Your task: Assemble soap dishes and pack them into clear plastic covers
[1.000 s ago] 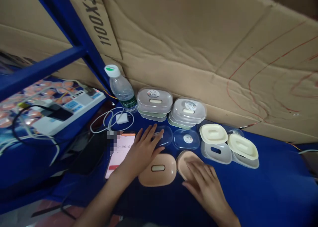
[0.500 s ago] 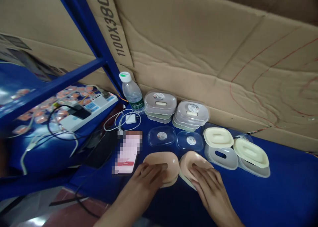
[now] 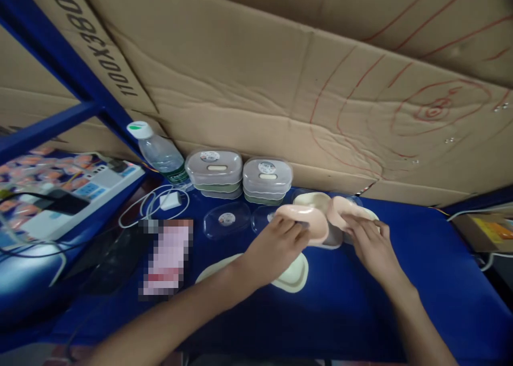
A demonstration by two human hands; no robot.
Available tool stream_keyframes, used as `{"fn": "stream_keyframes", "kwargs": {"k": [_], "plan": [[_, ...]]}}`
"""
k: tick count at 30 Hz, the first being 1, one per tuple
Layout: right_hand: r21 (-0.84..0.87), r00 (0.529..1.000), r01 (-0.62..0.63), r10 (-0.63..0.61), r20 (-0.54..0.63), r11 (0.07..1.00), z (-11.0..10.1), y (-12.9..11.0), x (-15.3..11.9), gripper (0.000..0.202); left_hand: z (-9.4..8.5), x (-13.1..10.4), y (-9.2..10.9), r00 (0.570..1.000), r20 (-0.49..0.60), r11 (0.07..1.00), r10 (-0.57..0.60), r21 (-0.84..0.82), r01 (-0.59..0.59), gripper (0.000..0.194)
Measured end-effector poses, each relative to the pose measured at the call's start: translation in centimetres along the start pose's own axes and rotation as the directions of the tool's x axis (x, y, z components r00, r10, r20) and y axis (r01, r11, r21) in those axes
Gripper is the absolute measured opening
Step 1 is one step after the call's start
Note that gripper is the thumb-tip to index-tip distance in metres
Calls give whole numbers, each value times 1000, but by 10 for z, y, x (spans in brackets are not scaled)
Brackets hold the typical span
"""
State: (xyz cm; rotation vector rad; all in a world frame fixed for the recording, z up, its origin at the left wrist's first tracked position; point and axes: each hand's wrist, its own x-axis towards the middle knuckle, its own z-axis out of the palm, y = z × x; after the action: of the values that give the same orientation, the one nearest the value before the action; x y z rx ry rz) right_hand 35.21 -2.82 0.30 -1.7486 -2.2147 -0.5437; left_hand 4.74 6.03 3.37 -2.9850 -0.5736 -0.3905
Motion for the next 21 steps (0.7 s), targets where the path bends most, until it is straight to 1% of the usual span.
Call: {"fn": "stream_keyframes", "kwargs": {"k": [2, 3, 5, 7, 8, 9, 10, 11, 12, 13, 15, 16, 17, 18, 19, 21], "plan": [[13, 999, 3, -4, 39, 1000, 12, 19, 4, 43, 15, 40, -6, 1000, 8, 1000, 13, 12, -13, 36], [31, 999, -4, 3, 51, 1000, 18, 28, 5, 44, 23, 57, -10, 999, 34, 1000, 14, -2, -14, 37], [70, 998, -41, 37, 50, 997, 26, 39, 4, 47, 38, 83, -15, 997, 81, 1000, -4, -13, 5, 39], [96, 996, -87, 87, 10, 992, 26, 40, 0, 50, 47, 93, -17, 995, 95, 1000, -23, -14, 24, 43], [109, 994, -106, 109, -19, 988, 23, 34, -3, 51, 48, 92, -17, 996, 84, 999, -28, -12, 29, 45], [132, 992, -112, 119, -41, 985, 18, 25, -7, 52, 45, 86, -16, 997, 67, 999, -30, -14, 31, 48], [168, 993, -98, 108, -50, 981, 12, 12, -10, 53, 41, 74, -14, 998, 46, 999, -34, -18, 34, 51], [215, 996, -68, 79, -45, 974, 6, -5, -14, 52, 34, 58, -11, 999, 30, 999, -40, -24, 41, 53], [274, 1000, -20, 25, -17, 962, 0, -24, -19, 52, 25, 37, -7, 998, 23, 998, -54, -39, 55, 54], [332, 999, 34, -44, 23, 943, -5, -45, -24, 50, 16, 13, -2, 996, 27, 995, -87, -52, 88, 53], [412, 980, 105, -164, 112, 905, -9, -85, -35, 48, 1, -43, 11, 977, 97, 976, -190, -88, 199, 42], [437, 968, 119, -202, 148, 892, -7, -103, -40, 49, -4, -72, 18, 954, 102, 952, -281, -97, 291, 34], [450, 961, 115, -213, 174, 886, -3, -119, -45, 51, -5, -99, 25, 929, 91, 925, -359, -96, 367, 29], [453, 961, 96, -201, 190, 886, 3, -132, -48, 52, -4, -124, 31, 901, 76, 899, -426, -73, 431, 29], [450, 966, 68, -172, 194, 891, 9, -141, -51, 52, -1, -145, 36, 882, 40, 882, -469, -30, 470, 30], [439, 977, 13, -104, 184, 899, 21, -151, -51, 47, 9, -174, 42, 876, -16, 875, -483, 26, 483, 35]]}}
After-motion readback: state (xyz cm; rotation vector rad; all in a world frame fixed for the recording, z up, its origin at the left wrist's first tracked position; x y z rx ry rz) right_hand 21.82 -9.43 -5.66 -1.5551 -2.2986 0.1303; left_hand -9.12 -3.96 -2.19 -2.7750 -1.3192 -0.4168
